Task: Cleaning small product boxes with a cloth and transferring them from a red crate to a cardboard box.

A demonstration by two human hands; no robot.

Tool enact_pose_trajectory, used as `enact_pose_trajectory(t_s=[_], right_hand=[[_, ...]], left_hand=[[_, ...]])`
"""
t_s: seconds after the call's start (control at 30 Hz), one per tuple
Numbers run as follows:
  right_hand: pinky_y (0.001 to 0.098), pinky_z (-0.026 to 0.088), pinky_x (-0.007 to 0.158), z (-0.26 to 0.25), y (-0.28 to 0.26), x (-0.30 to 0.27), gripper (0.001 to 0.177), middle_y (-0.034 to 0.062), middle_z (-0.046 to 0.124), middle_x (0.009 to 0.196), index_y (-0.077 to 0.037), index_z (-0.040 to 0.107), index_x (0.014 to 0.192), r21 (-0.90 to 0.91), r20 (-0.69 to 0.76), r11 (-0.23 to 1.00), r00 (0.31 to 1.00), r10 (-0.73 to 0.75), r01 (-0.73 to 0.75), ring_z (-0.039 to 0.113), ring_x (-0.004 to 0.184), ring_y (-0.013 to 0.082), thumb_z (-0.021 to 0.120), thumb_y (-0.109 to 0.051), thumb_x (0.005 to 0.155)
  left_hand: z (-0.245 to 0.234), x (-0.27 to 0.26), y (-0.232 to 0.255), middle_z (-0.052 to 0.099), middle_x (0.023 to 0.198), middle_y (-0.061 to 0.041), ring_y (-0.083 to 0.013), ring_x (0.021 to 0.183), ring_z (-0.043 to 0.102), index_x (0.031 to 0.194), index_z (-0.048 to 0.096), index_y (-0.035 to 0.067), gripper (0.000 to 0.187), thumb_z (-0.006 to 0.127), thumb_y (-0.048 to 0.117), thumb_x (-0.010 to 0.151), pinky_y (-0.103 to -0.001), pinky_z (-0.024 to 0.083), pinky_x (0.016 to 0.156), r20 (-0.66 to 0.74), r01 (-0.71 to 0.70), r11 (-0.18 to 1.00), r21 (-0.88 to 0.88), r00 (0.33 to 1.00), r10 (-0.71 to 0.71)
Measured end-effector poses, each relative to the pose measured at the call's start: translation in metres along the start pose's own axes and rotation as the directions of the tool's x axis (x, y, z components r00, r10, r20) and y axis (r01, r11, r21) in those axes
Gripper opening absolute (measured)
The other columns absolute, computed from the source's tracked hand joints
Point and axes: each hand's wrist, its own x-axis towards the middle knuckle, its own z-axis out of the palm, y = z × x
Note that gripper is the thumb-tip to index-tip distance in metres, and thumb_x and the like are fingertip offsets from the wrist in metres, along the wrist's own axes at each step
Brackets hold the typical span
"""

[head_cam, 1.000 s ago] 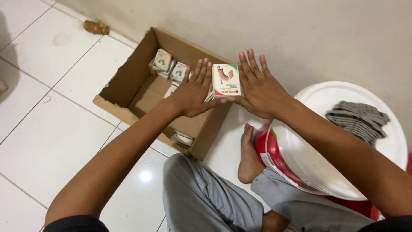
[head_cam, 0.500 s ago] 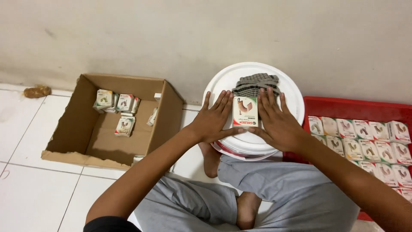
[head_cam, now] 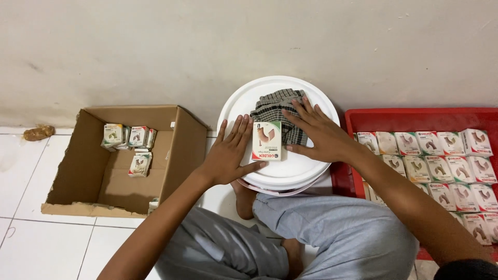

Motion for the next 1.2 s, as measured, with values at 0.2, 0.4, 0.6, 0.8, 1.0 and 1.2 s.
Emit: enact_pose_trajectory(t_s=[0.2, 0.4, 0.6, 0.8, 1.0, 1.2], right_hand=[[0.0529, 0.012, 0.109, 0.01, 0.005, 0.004, 0.033, 0.0138, 0.034, 0.144, -0.014, 0.056, 0.114, -0.059, -0.173, 0.997, 0.984, 0.038, -0.049, 0.016, 0.137, 0.0355, 0.058, -0.032, 0.087], [0.0475, 0.012, 0.111, 0.007, -0.005, 0.01, 0.054, 0.0123, 0.021, 0.15, -0.014, 0.04, 0.132, -0.189, -0.216, 0.978, 0.968, -0.131, 0.09, 0.011, 0.138, 0.0351, 0.06, -0.025, 0.083], [0.0464, 0.014, 0.112, 0.025, 0.017, 0.016, 0.022, 0.0081, 0.039, 0.144, -0.009, 0.052, 0.106, -0.339, -0.315, 0.94, 0.939, -0.137, 0.024, 0.025, 0.137, 0.0273, 0.056, -0.023, 0.09], [0.0453, 0.025, 0.108, 0.006, -0.005, 0.008, 0.03, 0.0185, 0.052, 0.127, 0.002, 0.047, 0.116, 0.118, -0.487, 0.992, 0.873, 0.026, 0.036, 0.042, 0.125, 0.0329, 0.054, -0.017, 0.093], [0.0489, 0.025, 0.108, 0.015, -0.046, 0.002, 0.035, 0.0112, 0.054, 0.129, -0.008, 0.054, 0.119, 0.047, -0.242, 0.924, 0.902, -0.358, 0.379, 0.041, 0.126, 0.0322, 0.055, -0.02, 0.087], [0.0447, 0.021, 0.108, 0.018, -0.036, 0.003, 0.038, 0.0091, 0.049, 0.133, -0.009, 0.054, 0.124, -0.02, -0.299, 0.976, 0.93, -0.212, 0.216, 0.036, 0.13, 0.03, 0.051, -0.026, 0.09]], left_hand=[[0.007, 0.004, -0.005, 0.013, 0.148, -0.025, -0.0336, 0.139, 0.009, 0.144, 0.008, -0.003, 0.105, 0.031, 0.077, 0.079, -0.05, -0.002, 0.111, -0.001, 0.007, 1.0, 0.016, 1.0, -0.007], [-0.004, 0.019, -0.006, 0.008, 0.15, -0.021, -0.0341, 0.14, 0.003, 0.143, 0.013, 0.001, 0.11, 0.047, 0.077, 0.071, -0.055, -0.001, 0.109, 0.002, -0.044, 0.989, -0.14, 0.999, 0.044], [0.0, 0.011, -0.008, 0.02, 0.148, -0.021, -0.0329, 0.139, 0.01, 0.134, 0.031, 0.002, 0.1, 0.05, 0.076, 0.069, -0.051, 0.001, 0.111, -0.089, -0.078, 0.984, -0.161, 0.994, 0.064], [0.003, 0.019, -0.011, 0.018, 0.148, -0.021, -0.0335, 0.139, 0.011, 0.134, 0.033, 0.006, 0.104, 0.058, 0.075, 0.062, -0.052, 0.009, 0.111, -0.075, -0.062, 0.984, -0.169, 0.996, 0.05], [0.008, 0.024, -0.015, 0.004, 0.152, -0.019, -0.0356, 0.139, 0.005, 0.144, 0.017, 0.003, 0.115, 0.065, 0.065, 0.059, -0.055, 0.011, 0.109, -0.06, -0.099, 0.989, -0.107, 0.994, 0.093], [0.001, 0.022, -0.01, 0.011, 0.15, -0.02, -0.0333, 0.139, 0.009, 0.134, 0.032, -0.002, 0.11, 0.06, 0.072, 0.058, -0.052, 0.009, 0.111, -0.05, -0.095, 0.985, -0.147, 0.995, 0.088]])
